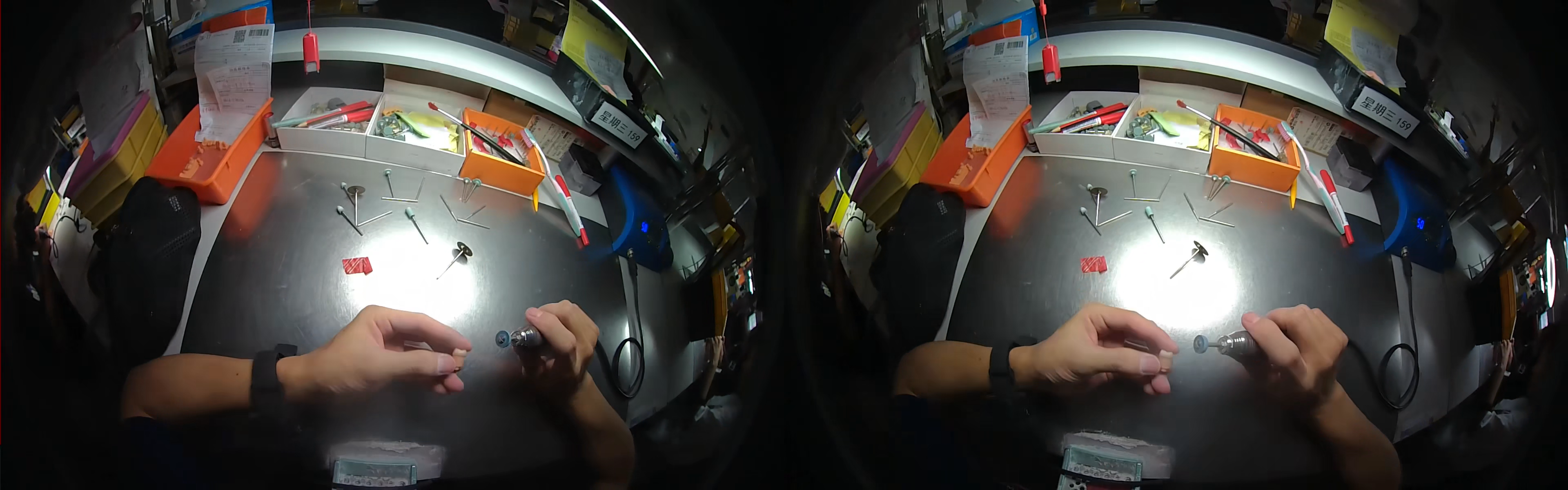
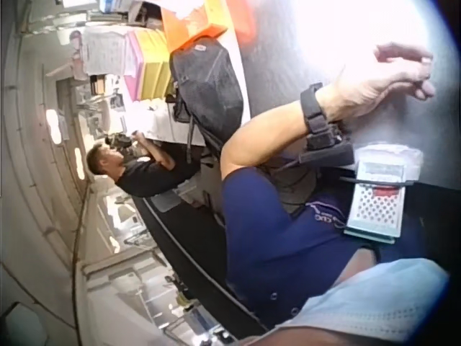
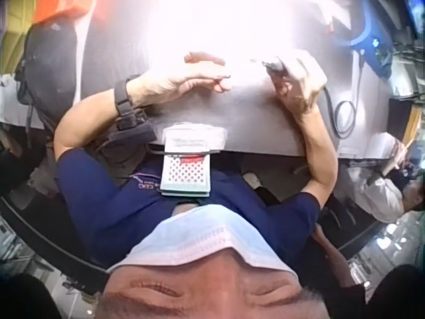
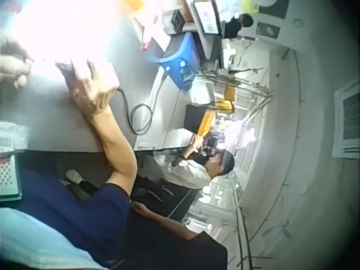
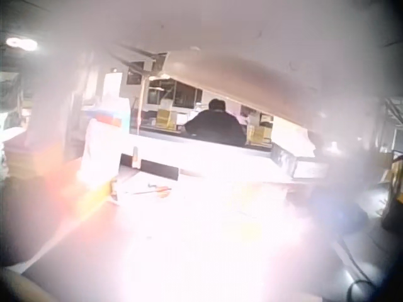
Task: Finishing and assembling dental molds and prosthetics using a rotary handpiece and magnifying equipment.
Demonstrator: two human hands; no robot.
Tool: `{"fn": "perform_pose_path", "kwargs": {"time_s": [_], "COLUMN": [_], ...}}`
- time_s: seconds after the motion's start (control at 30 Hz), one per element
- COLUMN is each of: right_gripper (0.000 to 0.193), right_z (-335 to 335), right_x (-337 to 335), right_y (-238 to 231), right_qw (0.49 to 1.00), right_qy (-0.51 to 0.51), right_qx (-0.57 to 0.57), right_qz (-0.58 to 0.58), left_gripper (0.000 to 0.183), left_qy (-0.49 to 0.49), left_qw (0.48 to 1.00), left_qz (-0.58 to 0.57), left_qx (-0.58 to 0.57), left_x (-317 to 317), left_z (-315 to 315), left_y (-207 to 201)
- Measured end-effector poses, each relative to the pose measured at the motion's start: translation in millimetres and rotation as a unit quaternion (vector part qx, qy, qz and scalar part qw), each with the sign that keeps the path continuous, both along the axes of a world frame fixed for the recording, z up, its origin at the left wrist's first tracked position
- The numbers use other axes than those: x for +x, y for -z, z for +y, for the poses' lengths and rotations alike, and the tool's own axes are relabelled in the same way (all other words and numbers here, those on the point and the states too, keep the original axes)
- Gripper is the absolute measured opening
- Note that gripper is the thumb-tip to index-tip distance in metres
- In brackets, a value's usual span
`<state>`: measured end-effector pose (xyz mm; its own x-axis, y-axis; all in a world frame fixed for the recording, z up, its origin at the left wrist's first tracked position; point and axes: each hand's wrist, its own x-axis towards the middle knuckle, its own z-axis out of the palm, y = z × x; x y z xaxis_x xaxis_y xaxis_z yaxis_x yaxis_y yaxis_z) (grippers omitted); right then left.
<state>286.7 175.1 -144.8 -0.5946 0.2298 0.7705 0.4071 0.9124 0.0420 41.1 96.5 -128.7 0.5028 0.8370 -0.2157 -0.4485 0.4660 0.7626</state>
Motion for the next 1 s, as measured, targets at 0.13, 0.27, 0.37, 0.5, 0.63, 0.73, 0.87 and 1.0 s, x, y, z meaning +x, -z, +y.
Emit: {"fn": "perform_pose_path", "kwargs": {"time_s": [0.13, 0.27, 0.37, 0.5, 0.63, 0.73, 0.87, 1.0], "right_gripper": [0.032, 0.037, 0.040, 0.036, 0.031, 0.031, 0.031, 0.031], "right_z": [-5.4, -5.4, -1.1, -0.1, 8.9, 7.1, -2.1, -18.3], "right_x": [-19.8, -24.9, -9.4, -2.6, -0.3, 5.9, -3.6, -7.8], "right_y": [-3.6, -4.3, 1.5, 0.6, 5.5, 7.0, 6.5, 0.6], "right_qw": [0.998, 1.000, 0.997, 0.993, 0.991, 0.987, 0.987, 0.988], "right_qy": [-0.023, 0.009, 0.057, 0.051, 0.060, 0.084, 0.058, 0.082], "right_qx": [0.006, -0.028, -0.055, -0.105, -0.108, -0.126, -0.137, -0.124], "right_qz": [0.064, 0.008, 0.004, -0.034, -0.057, -0.058, -0.057, -0.043], "left_gripper": [0.025, 0.023, 0.020, 0.019, 0.022, 0.027, 0.024, 0.028], "left_qy": [0.002, -0.038, -0.043, -0.073, -0.085, -0.052, -0.115, -0.082], "left_qw": [1.000, 0.999, 0.998, 0.995, 0.993, 0.994, 0.986, 0.989], "left_qz": [0.014, 0.033, 0.047, 0.054, 0.055, 0.020, 0.015, -0.008], "left_qx": [0.009, -0.001, -0.027, 0.034, 0.063, 0.097, 0.120, 0.120], "left_x": [2.5, -0.1, 2.7, -4.7, -1.9, -2.2, -12.7, -13.2], "left_z": [-0.7, -9.3, -5.6, -8.9, -0.4, 11.2, 7.1, 2.2], "left_y": [7.4, 14.0, 10.0, 14.3, 14.3, 18.4, 15.4, 13.8]}}
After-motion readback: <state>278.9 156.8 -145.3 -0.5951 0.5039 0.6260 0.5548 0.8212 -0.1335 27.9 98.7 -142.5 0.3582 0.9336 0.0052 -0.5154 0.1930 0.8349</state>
